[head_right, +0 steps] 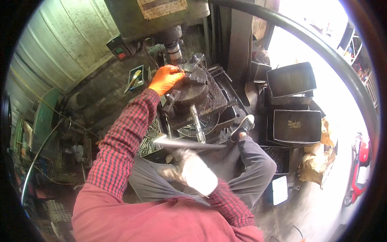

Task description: The person sits on the floor and repeatedly picks small metal parts from a tray, places them into a drill press vise, operates the machine to drill them, then removes and returns the parts to the tray. The cycle continues for the duration of the clip.

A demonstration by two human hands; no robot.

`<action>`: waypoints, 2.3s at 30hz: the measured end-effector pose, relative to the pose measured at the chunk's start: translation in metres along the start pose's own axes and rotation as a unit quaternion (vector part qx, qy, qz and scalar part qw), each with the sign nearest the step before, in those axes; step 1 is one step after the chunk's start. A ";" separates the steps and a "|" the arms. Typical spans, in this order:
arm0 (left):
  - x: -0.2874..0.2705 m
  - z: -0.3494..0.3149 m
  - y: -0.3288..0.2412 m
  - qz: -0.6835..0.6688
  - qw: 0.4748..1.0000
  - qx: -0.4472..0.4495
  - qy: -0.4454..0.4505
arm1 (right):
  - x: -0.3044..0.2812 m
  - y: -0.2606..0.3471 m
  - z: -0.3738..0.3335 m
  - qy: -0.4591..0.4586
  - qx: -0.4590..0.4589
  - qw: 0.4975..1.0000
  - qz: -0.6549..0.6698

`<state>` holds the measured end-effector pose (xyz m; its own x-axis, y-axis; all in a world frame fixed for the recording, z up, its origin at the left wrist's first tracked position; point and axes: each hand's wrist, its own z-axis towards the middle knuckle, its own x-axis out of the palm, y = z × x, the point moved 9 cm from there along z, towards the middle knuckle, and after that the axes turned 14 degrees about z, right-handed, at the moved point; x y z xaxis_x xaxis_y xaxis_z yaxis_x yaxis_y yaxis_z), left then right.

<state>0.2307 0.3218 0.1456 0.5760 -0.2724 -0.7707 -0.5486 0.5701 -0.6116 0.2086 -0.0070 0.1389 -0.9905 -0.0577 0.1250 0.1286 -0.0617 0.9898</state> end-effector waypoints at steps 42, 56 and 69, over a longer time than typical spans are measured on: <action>0.163 -0.397 0.089 -0.478 0.798 -0.348 0.114 | -0.142 0.055 0.023 0.058 0.021 0.662 -0.747; 0.141 -0.382 0.091 -0.597 0.639 -0.424 -0.238 | -0.165 0.039 0.005 -0.052 -0.023 0.764 -0.643; 0.128 -0.377 0.104 -0.596 0.704 -0.335 -0.194 | -0.210 0.267 -0.140 -0.349 -0.223 0.721 -0.556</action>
<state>0.0186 0.0540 -0.0839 0.9199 0.0580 0.3879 0.3758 -0.4134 -0.8294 0.4575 -0.1513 0.3674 -0.2573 0.7802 -0.5701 -0.9148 -0.0065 0.4040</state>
